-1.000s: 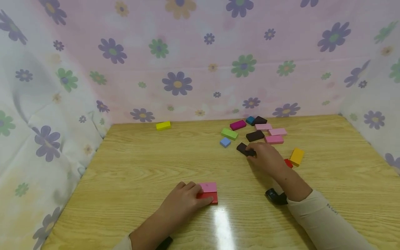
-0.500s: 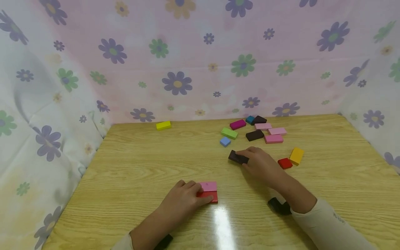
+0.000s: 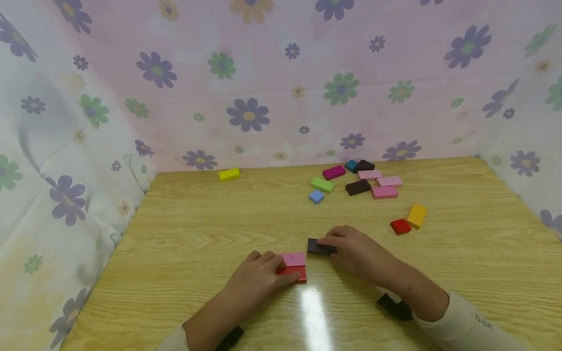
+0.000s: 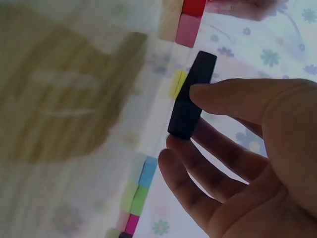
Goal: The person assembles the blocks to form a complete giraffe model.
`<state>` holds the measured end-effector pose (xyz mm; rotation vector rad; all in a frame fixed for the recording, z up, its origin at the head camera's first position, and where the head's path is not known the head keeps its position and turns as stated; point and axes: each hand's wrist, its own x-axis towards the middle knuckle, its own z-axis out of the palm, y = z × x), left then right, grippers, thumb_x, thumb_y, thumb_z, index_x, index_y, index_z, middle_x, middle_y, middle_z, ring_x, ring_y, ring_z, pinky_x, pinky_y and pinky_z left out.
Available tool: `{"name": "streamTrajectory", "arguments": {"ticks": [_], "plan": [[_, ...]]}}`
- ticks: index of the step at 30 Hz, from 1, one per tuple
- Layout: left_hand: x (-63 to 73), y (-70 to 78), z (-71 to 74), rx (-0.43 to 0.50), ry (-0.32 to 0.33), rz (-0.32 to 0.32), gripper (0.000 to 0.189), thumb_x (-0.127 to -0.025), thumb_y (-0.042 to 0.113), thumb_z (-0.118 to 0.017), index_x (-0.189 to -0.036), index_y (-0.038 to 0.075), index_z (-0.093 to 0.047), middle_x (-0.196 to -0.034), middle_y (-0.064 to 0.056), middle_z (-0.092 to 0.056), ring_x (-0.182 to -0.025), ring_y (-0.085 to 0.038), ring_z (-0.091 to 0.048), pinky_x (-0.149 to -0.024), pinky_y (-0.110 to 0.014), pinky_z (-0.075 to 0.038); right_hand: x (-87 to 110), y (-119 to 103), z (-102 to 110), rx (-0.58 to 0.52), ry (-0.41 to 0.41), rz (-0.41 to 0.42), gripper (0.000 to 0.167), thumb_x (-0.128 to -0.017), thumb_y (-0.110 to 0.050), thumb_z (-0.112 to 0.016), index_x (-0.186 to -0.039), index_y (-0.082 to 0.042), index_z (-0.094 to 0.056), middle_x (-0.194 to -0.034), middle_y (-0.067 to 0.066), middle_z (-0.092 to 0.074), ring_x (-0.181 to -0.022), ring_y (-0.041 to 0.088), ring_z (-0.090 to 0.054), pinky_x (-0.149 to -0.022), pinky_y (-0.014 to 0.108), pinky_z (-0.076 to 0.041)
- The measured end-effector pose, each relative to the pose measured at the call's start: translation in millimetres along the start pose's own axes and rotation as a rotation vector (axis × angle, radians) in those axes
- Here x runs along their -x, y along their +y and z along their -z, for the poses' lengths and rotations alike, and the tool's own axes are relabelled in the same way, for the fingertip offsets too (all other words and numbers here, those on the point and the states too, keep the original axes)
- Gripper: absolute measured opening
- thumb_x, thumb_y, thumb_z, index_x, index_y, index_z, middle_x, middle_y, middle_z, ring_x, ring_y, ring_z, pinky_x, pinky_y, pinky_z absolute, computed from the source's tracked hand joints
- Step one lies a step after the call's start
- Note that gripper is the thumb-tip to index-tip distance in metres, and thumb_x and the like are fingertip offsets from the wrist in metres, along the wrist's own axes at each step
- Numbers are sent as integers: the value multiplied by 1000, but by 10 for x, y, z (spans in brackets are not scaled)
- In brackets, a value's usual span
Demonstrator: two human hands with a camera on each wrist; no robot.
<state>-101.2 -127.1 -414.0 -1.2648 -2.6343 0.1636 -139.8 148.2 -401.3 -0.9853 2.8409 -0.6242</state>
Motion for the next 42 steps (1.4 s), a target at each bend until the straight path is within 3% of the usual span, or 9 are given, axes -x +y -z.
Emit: {"name": "streamTrajectory", "arguments": {"ticks": [10,26,34,38,42], "plan": [[-15,3,6,4,-8,4,41,-89,18,-74,-122,41,-68,-103,2,-67,-97,-15,-62,-77,-31,-49,-15,-12,-54,-28,-102,35,37,-86,-1,-74,-121,-12,-72,-115,4,-66,-107,21,-62,-90,39,-56],[-16,10,26,15,-31,9,43,-89,17,-74,-124,41,-67,-105,2,-66,-100,-15,-62,-79,-31,-50,-5,-16,-86,10,-104,55,37,-87,-2,-74,-122,-13,-73,-118,2,-68,-111,21,-62,-93,40,-55],[9,12,8,20,0,8,42,-87,15,-75,-120,40,-68,-103,2,-66,-98,-15,-62,-78,-31,-50,-1,-22,-103,16,-109,64,40,-87,-5,-75,-125,-15,-71,-119,2,-67,-112,21,-61,-93,39,-55],[7,12,6,15,0,7,42,-87,16,-75,-120,41,-68,-103,2,-66,-97,-15,-62,-78,-31,-50,6,-13,-84,61,-65,83,41,-87,-13,-77,-127,-17,-70,-123,3,-65,-115,21,-59,-93,39,-55],[5,11,4,15,-2,7,42,-87,16,-75,-120,41,-67,-104,2,-66,-98,-15,-62,-78,-32,-50,14,54,-12,115,85,64,40,-85,-15,-79,-124,-15,-71,-119,5,-66,-112,23,-60,-89,38,-56]]}}
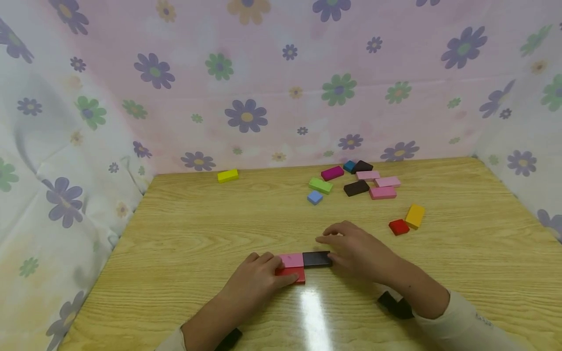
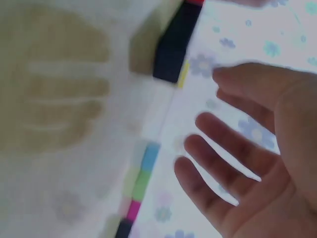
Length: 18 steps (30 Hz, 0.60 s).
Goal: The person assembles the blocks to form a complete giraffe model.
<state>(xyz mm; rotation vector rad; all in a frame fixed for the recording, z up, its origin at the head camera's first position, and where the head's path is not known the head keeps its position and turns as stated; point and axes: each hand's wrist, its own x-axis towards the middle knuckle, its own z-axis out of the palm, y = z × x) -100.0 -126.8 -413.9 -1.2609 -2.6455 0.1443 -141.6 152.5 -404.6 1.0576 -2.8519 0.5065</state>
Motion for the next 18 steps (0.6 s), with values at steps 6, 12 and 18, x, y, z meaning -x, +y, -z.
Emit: {"name": "streamTrajectory", "arguments": {"ticks": [6,12,18], "plan": [[9,-2,-7,10,17,1,42,-87,14,-75,-119,40,-68,-103,3,-66,-97,-15,-61,-79,-31,-50,12,249,148,48,175,-135,37,-84,-12,-79,-120,-8,-72,-108,12,-66,-101,28,-61,-80,41,-58],[15,-7,-5,4,26,-4,43,-86,13,-75,-119,40,-68,-102,3,-66,-96,-15,-61,-78,-31,-51,91,580,324,46,225,-258,34,-88,-9,-75,-120,-1,-70,-112,23,-65,-103,39,-58,-83,53,-52],[14,-11,-1,1,37,-15,41,-86,15,-75,-118,39,-68,-101,3,-66,-95,-14,-61,-77,-31,-50,252,965,457,67,265,-305,28,-86,0,-71,-114,1,-72,-109,27,-65,-99,46,-60,-81,59,-51]]}}
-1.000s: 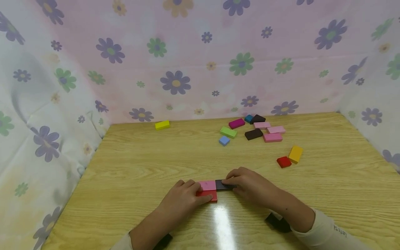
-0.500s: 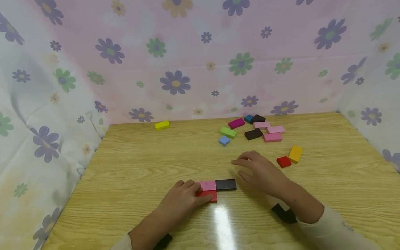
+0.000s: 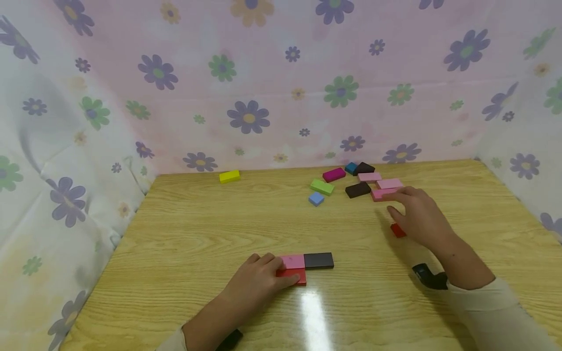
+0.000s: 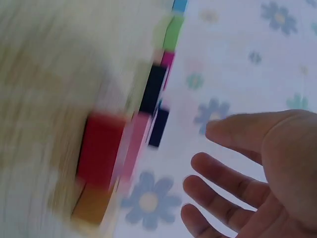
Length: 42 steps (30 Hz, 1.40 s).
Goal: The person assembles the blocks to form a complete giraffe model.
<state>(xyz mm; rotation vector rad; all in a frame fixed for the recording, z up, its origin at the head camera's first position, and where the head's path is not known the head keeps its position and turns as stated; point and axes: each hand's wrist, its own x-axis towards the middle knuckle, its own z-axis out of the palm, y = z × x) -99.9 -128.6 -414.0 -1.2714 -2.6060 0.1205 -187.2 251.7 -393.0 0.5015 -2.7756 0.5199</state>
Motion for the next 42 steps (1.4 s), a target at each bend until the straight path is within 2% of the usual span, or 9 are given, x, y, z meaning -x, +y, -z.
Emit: {"name": "streamTrajectory", "arguments": {"ticks": [3,7,11,15,21,26,31,39,42], "plan": [[1,3,3,1,4,0,42,-86,14,-75,-119,39,-67,-102,3,-66,-95,-14,-60,-77,-30,-50,51,200,54,-1,-32,-27,30,-89,7,-61,-118,4,-69,-114,30,-63,-100,48,-59,-77,59,-51],[4,10,4,15,-15,9,43,-87,14,-74,-121,40,-68,-103,3,-66,-96,-14,-61,-76,-30,-50,163,428,88,-39,-142,-51,38,-90,13,-48,-125,8,-64,-125,35,-57,-110,54,-54,-82,61,-49],[0,9,8,25,-32,18,42,-89,15,-73,-122,41,-68,-103,3,-66,-96,-14,-61,-76,-30,-49,254,590,97,-48,-242,-36,44,-86,15,-49,-128,9,-61,-133,37,-52,-118,56,-50,-81,55,-50],[-5,10,4,21,-28,21,40,-89,15,-73,-120,40,-68,-102,3,-65,-95,-14,-60,-76,-30,-49,291,663,91,-25,-263,2,48,-81,15,-53,-127,7,-63,-134,35,-54,-118,55,-52,-87,60,-51],[1,17,7,15,-18,20,39,-89,15,-71,-119,40,-68,-100,4,-65,-93,-14,-59,-76,-30,-49,304,655,103,-48,-305,-45,46,-84,10,-58,-130,7,-61,-136,35,-53,-121,57,-49,-94,66,-45],[-2,17,7,13,-8,18,39,-88,14,-73,-117,40,-68,-100,4,-65,-92,-14,-59,-75,-29,-48,304,676,96,-27,-292,-50,37,-89,3,-63,-125,4,-66,-129,35,-56,-116,55,-54,-91,64,-48],[-6,13,3,0,5,12,37,-87,15,-72,-115,39,-69,-98,4,-64,-91,-13,-59,-73,-28,-46,296,710,84,-14,-295,-74,37,-89,-5,-70,-124,4,-67,-120,33,-59,-103,46,-61,-84,59,-52],[-13,14,6,14,-5,16,40,-87,13,-74,-116,40,-69,-99,4,-65,-91,-13,-59,-73,-28,-48,273,703,112,-24,-328,-128,35,-91,-8,-69,-123,7,-65,-121,34,-62,-103,48,-61,-81,59,-52],[-14,16,9,27,-17,20,41,-87,12,-74,-117,40,-69,-100,4,-65,-92,-13,-60,-74,-29,-49,280,697,127,-12,-318,-145,36,-92,-11,-69,-122,7,-65,-119,33,-63,-97,43,-64,-78,55,-54]]}}
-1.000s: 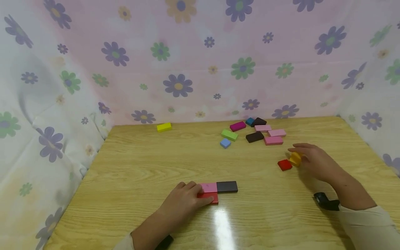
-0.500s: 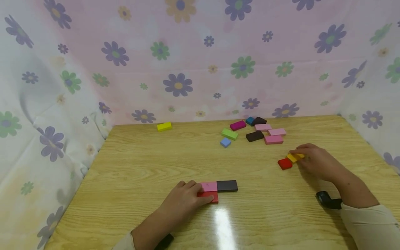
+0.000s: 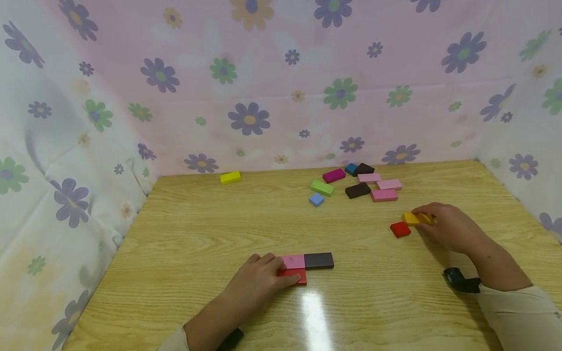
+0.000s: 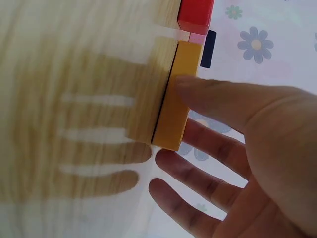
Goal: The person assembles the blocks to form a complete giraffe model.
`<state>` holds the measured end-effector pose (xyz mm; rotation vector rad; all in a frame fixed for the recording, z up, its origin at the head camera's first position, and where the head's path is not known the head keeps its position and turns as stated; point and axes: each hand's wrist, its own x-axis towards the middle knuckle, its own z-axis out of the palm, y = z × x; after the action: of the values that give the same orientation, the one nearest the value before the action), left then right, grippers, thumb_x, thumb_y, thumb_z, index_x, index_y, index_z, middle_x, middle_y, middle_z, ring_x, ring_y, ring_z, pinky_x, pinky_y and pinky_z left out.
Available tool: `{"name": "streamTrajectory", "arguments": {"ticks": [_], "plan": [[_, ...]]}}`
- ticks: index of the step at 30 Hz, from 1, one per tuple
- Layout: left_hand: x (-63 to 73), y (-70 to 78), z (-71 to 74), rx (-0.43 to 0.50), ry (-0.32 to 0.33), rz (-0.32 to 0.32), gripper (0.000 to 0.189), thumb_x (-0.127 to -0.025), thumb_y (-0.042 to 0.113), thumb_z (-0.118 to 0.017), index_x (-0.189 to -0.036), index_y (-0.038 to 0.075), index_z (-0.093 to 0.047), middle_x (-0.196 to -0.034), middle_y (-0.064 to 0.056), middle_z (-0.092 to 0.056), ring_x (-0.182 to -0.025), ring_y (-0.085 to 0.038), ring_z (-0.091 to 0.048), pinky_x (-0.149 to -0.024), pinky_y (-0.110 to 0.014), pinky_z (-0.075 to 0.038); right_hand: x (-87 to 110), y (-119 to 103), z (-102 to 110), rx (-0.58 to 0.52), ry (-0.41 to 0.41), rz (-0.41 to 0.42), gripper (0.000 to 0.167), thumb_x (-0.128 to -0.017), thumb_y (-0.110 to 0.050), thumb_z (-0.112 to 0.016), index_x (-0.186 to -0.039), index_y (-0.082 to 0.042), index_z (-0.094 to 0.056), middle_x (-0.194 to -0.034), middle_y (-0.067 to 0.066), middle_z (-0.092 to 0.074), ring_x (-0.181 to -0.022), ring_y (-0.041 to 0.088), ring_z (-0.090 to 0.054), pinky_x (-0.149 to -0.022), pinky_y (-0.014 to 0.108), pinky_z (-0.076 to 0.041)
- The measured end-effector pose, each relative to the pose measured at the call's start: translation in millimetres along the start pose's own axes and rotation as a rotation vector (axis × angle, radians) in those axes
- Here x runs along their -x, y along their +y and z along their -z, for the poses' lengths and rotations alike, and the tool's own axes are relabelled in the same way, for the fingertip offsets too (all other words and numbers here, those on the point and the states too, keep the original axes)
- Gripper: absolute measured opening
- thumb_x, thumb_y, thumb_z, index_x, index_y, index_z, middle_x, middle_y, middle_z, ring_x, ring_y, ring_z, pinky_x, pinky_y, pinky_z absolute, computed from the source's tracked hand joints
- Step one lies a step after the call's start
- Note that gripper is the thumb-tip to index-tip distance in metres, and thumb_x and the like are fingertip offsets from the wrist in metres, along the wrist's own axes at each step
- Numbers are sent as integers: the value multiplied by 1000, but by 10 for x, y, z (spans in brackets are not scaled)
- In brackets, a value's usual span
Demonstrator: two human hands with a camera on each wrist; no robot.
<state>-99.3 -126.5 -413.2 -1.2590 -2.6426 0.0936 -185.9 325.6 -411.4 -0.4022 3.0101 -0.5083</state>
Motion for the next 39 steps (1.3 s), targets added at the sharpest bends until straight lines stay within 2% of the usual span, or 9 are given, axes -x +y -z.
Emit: {"name": "streamTrajectory", "arguments": {"ticks": [4,7,11,17,20,25,31,34,39], "plan": [[0,-4,-2,-2,2,-2,40,-87,13,-74,-117,40,-69,-100,4,-65,-92,-14,-60,-74,-28,-48,23,-8,26,41,39,-27,39,-91,-15,-71,-123,8,-64,-116,33,-64,-90,37,-64,-72,51,-54],[1,-6,-9,-9,11,-6,39,-87,14,-74,-116,40,-69,-99,4,-65,-91,-13,-59,-73,-28,-48,32,-45,36,64,84,-21,41,-91,-16,-71,-123,8,-64,-115,32,-65,-88,37,-64,-71,52,-53],[0,-8,-12,-10,12,-6,39,-87,13,-74,-116,40,-69,-99,4,-65,-91,-13,-60,-72,-28,-48,32,-213,21,76,194,13,38,-91,-15,-72,-121,7,-65,-109,29,-67,-88,38,-64,-70,53,-54],[-3,-6,-7,-10,9,-11,40,-88,14,-74,-117,40,-70,-98,4,-65,-90,-13,-59,-71,-28,-46,24,-657,-108,72,384,161,37,-83,-12,-80,-116,3,-70,-100,22,-68,-85,35,-63,-65,47,-55],[-5,-7,-4,-1,5,-9,41,-87,13,-74,-118,40,-70,-99,3,-66,-91,-13,-59,-72,-28,-47,35,-882,-188,74,440,242,38,-79,-11,-83,-114,0,-73,-97,17,-69,-84,29,-63,-62,41,-54],[-6,-7,6,11,-8,-4,42,-88,13,-74,-120,40,-69,-101,3,-66,-93,-14,-60,-73,-28,-48,88,-1190,-327,41,433,329,40,-76,-11,-85,-114,-4,-74,-100,11,-70,-88,25,-65,-67,37,-57],[-16,-13,12,8,-19,-3,44,-88,13,-74,-121,41,-69,-102,2,-66,-94,-14,-60,-74,-28,-48,165,-1461,-474,36,421,409,43,-73,-14,-88,-113,-7,-75,-99,5,-70,-89,19,-64,-69,31,-59],[-14,-12,7,14,-30,1,43,-89,13,-73,-121,40,-69,-103,3,-67,-95,-14,-60,-74,-29,-48,190,-1575,-527,48,380,429,42,-75,-16,-88,-114,-10,-75,-100,3,-70,-90,16,-64,-73,29,-59],[-9,-12,16,29,-49,11,42,-89,14,-73,-122,40,-69,-104,3,-67,-95,-14,-61,-75,-29,-49,218,-1745,-582,60,279,416,38,-80,-23,-84,-116,-15,-75,-103,-1,-69,-94,13,-63,-78,28,-58]]}}
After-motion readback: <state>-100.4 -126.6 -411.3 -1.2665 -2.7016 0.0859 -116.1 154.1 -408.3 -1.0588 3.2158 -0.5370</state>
